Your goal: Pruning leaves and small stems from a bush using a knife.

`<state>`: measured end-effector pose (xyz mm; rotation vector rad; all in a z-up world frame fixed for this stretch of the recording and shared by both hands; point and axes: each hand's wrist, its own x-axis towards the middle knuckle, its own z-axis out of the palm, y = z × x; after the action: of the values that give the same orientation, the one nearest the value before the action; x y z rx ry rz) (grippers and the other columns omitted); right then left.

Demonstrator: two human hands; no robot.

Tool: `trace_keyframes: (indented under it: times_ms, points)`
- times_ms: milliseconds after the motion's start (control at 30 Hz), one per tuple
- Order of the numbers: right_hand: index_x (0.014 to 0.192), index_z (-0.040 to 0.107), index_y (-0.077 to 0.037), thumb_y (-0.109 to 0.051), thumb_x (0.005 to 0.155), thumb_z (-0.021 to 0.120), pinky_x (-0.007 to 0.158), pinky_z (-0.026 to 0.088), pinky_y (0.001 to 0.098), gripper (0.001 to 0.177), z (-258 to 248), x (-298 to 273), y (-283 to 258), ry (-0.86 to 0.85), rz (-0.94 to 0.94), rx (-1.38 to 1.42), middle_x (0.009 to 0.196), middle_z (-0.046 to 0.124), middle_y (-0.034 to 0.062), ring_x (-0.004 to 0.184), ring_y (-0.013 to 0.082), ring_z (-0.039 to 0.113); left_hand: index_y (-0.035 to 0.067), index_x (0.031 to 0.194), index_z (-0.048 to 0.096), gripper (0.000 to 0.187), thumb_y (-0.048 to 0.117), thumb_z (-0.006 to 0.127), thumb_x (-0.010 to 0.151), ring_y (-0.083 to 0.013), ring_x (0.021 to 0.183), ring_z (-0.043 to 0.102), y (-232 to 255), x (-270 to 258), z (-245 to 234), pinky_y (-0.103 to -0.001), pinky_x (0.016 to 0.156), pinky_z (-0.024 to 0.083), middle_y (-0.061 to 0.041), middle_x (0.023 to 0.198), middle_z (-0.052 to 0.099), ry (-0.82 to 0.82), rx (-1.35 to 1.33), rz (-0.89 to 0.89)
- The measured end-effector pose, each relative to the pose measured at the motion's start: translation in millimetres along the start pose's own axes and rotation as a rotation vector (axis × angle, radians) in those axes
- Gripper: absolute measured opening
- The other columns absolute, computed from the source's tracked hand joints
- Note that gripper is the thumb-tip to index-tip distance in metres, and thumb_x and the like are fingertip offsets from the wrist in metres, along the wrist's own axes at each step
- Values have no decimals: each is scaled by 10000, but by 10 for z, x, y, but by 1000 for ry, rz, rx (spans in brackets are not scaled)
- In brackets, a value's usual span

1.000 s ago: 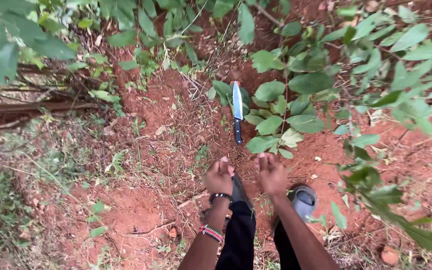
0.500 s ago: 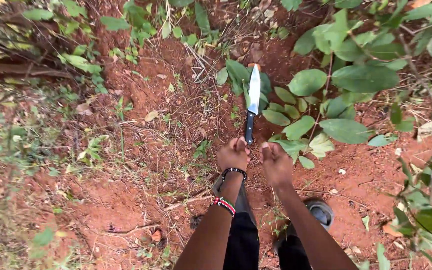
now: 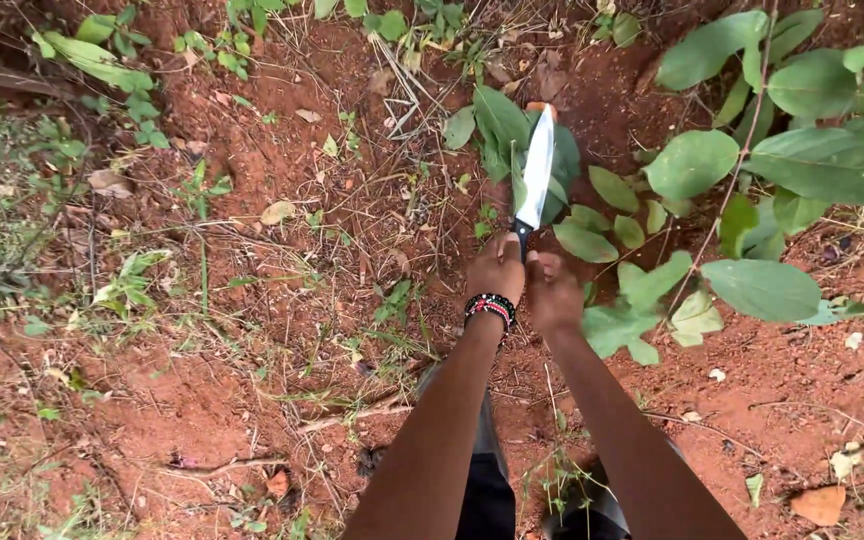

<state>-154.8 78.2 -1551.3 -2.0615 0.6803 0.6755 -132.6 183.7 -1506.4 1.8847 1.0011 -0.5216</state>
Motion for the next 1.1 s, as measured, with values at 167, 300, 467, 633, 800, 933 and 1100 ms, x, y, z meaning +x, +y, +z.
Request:
trace_keyframes:
  times_ms: [167,300,467,633,800,933,1100]
  points:
    - [1069,688,-15,-326,975,710,843,553,319,326,413,602,451,53,-128,232,984,758,100,906,199,711,73,1157,686,493,468,466,962,-339,1048,778,-85,317,246,-455,943,564,-202,1087,798,-53,-237,-31]
    - [1044,688,-28,-170,906,714,793,535,297,199,518,888,619,-71,-54,420,955,746,58,863,159,683,107,1195,707,546,509,407,979,-396,1138,651,-162,485,362,-488,992,480,-195,1200,716,-25,22,32]
    - [952,674,50,-225,1024,635,706,471,356,286,509,988,656,-182,87,154,897,667,79,809,145,555,115,1233,703,539,531,455,997,-434,1152,610,70,385,247,-522,994,453,-235,1203,661,-69,102,-4]
    - [965,685,-50,-186,990,550,738,509,346,193,223,612,-11,-81,116,316,922,722,68,822,167,631,85,1009,784,489,514,574,905,-367,1020,741,472,217,34,-457,921,548,-195,1034,775,-82,-56,-130]
    - [1020,708,-32,-173,1021,521,783,518,401,234,-234,152,-919,-82,43,392,1002,734,151,867,248,676,84,944,755,419,481,630,900,-385,1026,700,874,199,-257,-468,918,527,-191,1079,738,73,104,-95]
    - [1093,698,-69,-215,934,654,820,530,437,220,-851,-485,-1973,-107,-34,-25,1043,746,165,943,266,717,32,898,726,456,483,653,886,-372,972,749,1401,-43,-653,-467,901,554,-202,1023,781,72,-21,-132]
    - [1083,729,-106,-213,818,698,868,548,418,288,-1253,-751,-2359,-83,-129,-78,1026,759,171,967,301,732,76,1021,753,433,480,624,936,-396,1042,682,1582,5,-799,-481,943,505,-198,1083,730,74,69,66]
